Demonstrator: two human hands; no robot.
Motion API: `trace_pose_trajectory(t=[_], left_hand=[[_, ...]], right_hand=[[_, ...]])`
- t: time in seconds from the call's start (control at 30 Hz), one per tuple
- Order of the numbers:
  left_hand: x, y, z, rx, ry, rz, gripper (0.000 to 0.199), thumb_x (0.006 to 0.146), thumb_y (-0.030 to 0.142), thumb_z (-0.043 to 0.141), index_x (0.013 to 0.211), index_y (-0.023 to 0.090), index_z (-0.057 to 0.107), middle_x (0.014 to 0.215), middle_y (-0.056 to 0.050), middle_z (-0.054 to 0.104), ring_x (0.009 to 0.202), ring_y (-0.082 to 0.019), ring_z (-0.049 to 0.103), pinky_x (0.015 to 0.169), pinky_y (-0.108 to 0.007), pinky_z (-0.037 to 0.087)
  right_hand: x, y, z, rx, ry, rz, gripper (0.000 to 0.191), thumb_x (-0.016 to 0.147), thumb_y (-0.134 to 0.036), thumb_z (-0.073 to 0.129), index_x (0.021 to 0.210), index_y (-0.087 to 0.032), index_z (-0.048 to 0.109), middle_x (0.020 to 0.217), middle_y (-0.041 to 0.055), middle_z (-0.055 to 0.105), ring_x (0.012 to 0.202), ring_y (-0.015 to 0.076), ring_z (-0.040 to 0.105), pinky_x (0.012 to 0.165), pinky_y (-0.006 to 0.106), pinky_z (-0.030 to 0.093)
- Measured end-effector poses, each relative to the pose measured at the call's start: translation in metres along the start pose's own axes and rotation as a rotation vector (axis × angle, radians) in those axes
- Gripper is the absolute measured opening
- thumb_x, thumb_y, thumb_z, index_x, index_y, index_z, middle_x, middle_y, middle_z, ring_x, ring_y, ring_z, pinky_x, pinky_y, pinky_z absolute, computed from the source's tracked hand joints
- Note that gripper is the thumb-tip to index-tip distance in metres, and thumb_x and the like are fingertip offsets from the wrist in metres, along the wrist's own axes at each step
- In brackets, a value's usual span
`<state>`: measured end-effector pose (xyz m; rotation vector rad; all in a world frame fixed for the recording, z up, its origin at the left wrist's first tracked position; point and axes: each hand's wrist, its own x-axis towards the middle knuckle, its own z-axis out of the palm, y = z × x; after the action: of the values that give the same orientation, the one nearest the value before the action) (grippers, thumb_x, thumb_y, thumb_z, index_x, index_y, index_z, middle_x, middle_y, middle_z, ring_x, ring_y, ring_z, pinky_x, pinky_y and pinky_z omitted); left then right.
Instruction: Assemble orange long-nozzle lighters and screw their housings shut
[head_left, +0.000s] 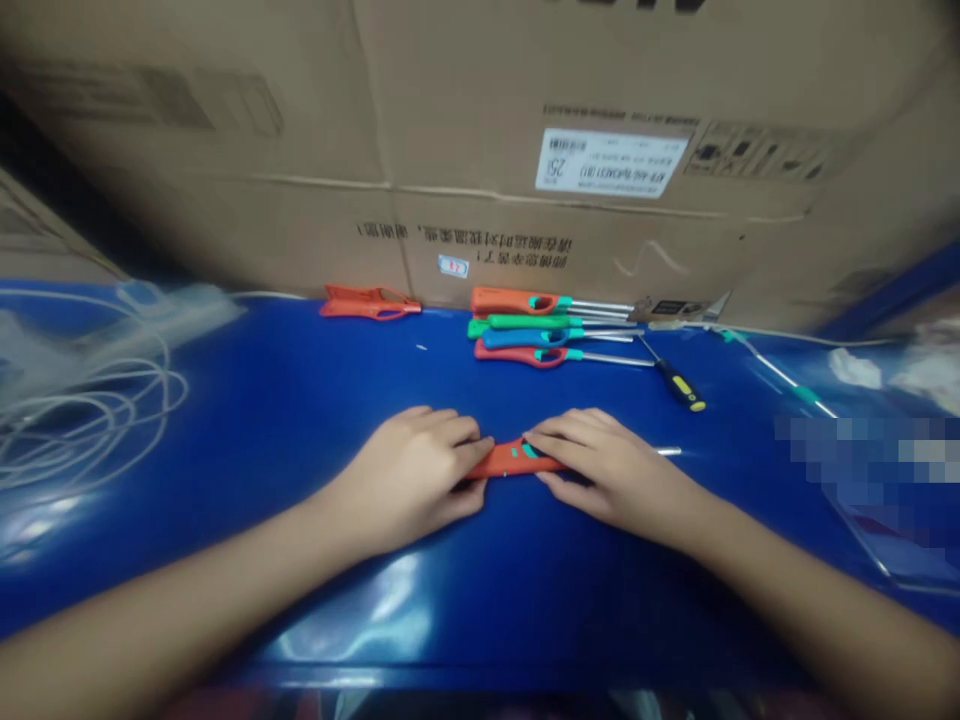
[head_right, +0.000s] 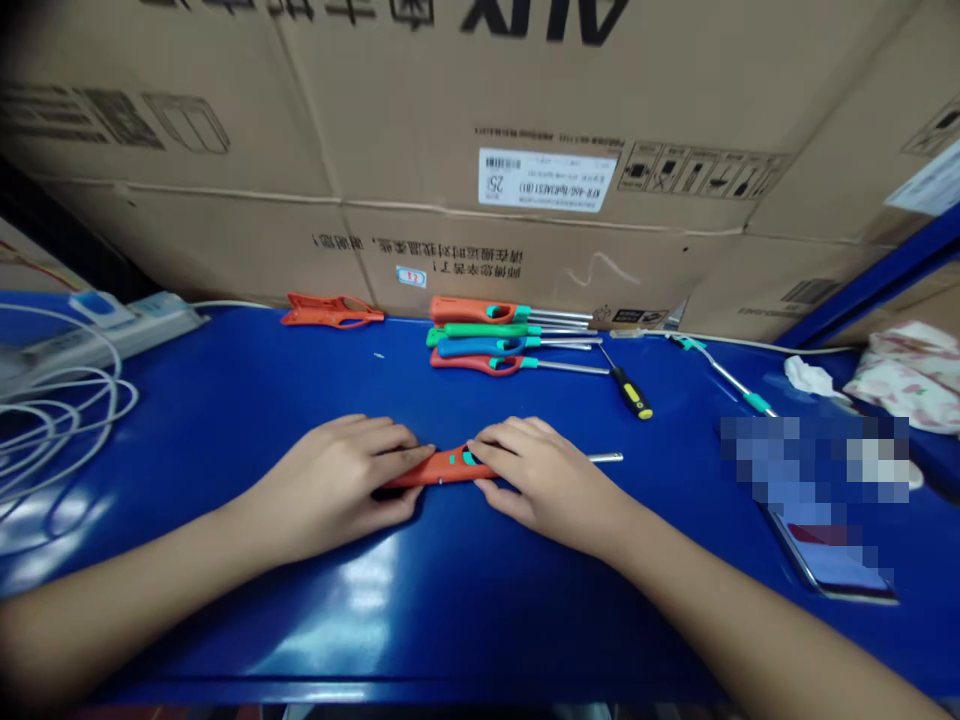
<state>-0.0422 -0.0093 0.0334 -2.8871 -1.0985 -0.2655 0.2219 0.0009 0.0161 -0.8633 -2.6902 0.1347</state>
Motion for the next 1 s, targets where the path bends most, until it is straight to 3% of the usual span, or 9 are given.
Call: trace_pose_trajectory(t=[0.27,0.47,0.67,0.83,1.0], left_hand=[[0.000,-0.005,0.004,-0.117,0.055,0.013,0.027,0.104,0.034,0.045,0.116,0.020,0.065,0.099,-0.002,0.071,0.088,-0.020,0.065,0.076,-0.034,0.046],[-0.001,0.000,0.005,-0.154,0.126,0.027,0.026,0.105,0.032,0.045,0.114,0.019,0.065,0.095,-0.003,0.072,0.085,-0.021,0.065,0.072,-0.035,0.046],[0.001,-0.008,0.007,-0.348,0.291,0.015,0.023,0.098,0.035,0.062,0.111,0.018,0.068,0.099,-0.003,0.074,0.088,-0.017,0.068,0.079,-0.029,0.052],[0.004,-0.017,0.006,-0.406,0.435,0.055,0.026,0.094,0.025,0.067,0.117,0.013,0.067,0.105,-0.008,0.074,0.096,-0.016,0.069,0.088,-0.027,0.054],[0.004,-0.014,0.004,-0.428,0.490,0.139,0.022,0.092,0.019,0.068,0.112,0.010,0.068,0.097,-0.010,0.076,0.086,-0.017,0.070,0.082,-0.028,0.057]], right_hand=[[-0.004,0.000,-0.001,0.150,0.157,0.092,0.022,0.100,-0.021,0.052,0.117,-0.018,0.064,0.109,0.0092,0.066,0.094,0.0185,0.065,0.081,0.033,0.055],[-0.006,-0.007,-0.002,0.188,0.194,0.108,0.013,0.099,-0.021,0.053,0.105,-0.017,0.064,0.089,0.0054,0.061,0.078,0.0170,0.059,0.066,0.030,0.050],[-0.006,0.000,-0.006,0.168,0.229,0.128,0.012,0.097,-0.020,0.056,0.107,-0.018,0.062,0.093,0.0053,0.061,0.080,0.0172,0.060,0.068,0.030,0.049],[-0.007,0.008,-0.014,0.165,0.333,0.118,0.013,0.094,-0.015,0.060,0.106,-0.019,0.061,0.093,0.0052,0.060,0.082,0.0168,0.060,0.073,0.030,0.051],[-0.008,0.008,-0.018,0.144,0.306,0.097,0.013,0.095,-0.015,0.059,0.107,-0.019,0.060,0.096,0.0065,0.062,0.084,0.0179,0.063,0.074,0.032,0.053]])
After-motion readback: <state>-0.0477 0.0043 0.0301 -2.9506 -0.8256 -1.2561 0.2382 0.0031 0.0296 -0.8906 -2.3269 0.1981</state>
